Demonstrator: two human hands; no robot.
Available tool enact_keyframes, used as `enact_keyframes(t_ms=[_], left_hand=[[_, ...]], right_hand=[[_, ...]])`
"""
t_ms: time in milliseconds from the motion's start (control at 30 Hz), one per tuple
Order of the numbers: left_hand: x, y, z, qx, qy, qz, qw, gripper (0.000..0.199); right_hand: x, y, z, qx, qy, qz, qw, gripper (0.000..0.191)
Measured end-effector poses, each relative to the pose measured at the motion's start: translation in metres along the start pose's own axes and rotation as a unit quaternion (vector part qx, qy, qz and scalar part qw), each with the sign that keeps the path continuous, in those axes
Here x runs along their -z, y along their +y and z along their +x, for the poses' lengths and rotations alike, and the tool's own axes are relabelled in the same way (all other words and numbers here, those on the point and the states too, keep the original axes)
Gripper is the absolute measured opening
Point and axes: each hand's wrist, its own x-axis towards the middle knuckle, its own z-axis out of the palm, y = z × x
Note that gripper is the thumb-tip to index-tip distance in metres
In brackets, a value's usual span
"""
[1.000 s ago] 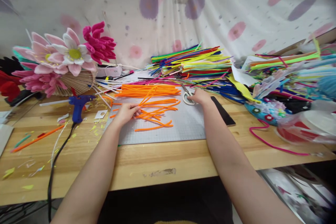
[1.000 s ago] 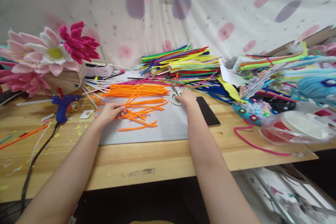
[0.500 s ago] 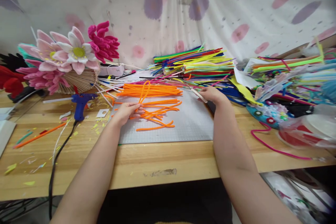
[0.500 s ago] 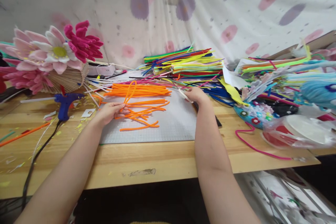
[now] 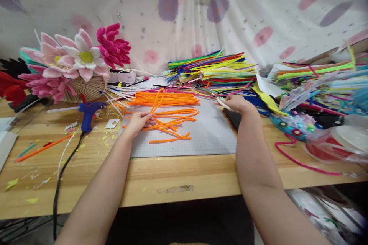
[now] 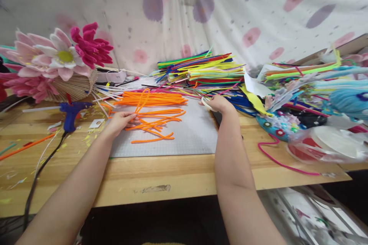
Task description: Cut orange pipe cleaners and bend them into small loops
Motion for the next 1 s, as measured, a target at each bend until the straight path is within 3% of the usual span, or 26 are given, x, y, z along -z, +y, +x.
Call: enact_keyframes(t_ms=[67,133,167,233,300,400,467,567,700,900,1000], left_hand=[[-0.001,-0.002,0.001,-0.011,0.01,0.032,0.999,0.012],[-0.002,-0.003,0.002,-0.013,0.01,0.061,0.998,0.014],[-0.002,-0.004,0.003,-0.014,0.009,0.075,0.997,0.015],[-0.001,-0.006,0.004,-0.019,0.007,0.102,0.995,0.017],[0.0,-0.007,0.005,-0.031,0.008,0.126,0.991,0.019],[0.001,-0.009,0.007,-0.045,0.012,0.152,0.987,0.022],[0.001,-0.01,0.007,-0.047,0.016,0.156,0.987,0.024],[0.0,-0.011,0.008,-0.05,0.011,0.149,0.987,0.028],[-0.003,-0.014,0.009,-0.064,-0.01,0.144,0.988,0.031],[-0.005,-0.014,0.009,-0.053,0.032,0.137,0.989,0.029],[-0.006,-0.014,0.009,-0.058,0.027,0.147,0.987,0.028]], right_hand=[[-0.001,-0.002,0.0,0.008,-0.026,0.117,0.993,0.038],[-0.01,-0.012,-0.001,0.057,-0.073,0.287,0.953,0.037],[-0.017,-0.021,-0.002,0.09,-0.103,0.375,0.917,0.036],[-0.037,-0.042,-0.006,0.154,-0.214,0.519,0.813,0.038],[-0.062,-0.064,-0.011,0.174,-0.324,0.592,0.717,0.052],[-0.096,-0.087,-0.018,0.146,-0.481,0.605,0.618,0.072],[-0.111,-0.094,-0.02,0.134,-0.55,0.59,0.575,0.077],[-0.123,-0.095,-0.021,0.122,-0.599,0.576,0.544,0.081],[-0.123,-0.093,-0.021,0.126,-0.591,0.598,0.526,0.084],[-0.115,-0.091,-0.024,0.122,-0.581,0.615,0.519,0.087],[-0.115,-0.091,-0.025,0.115,-0.581,0.616,0.52,0.085]])
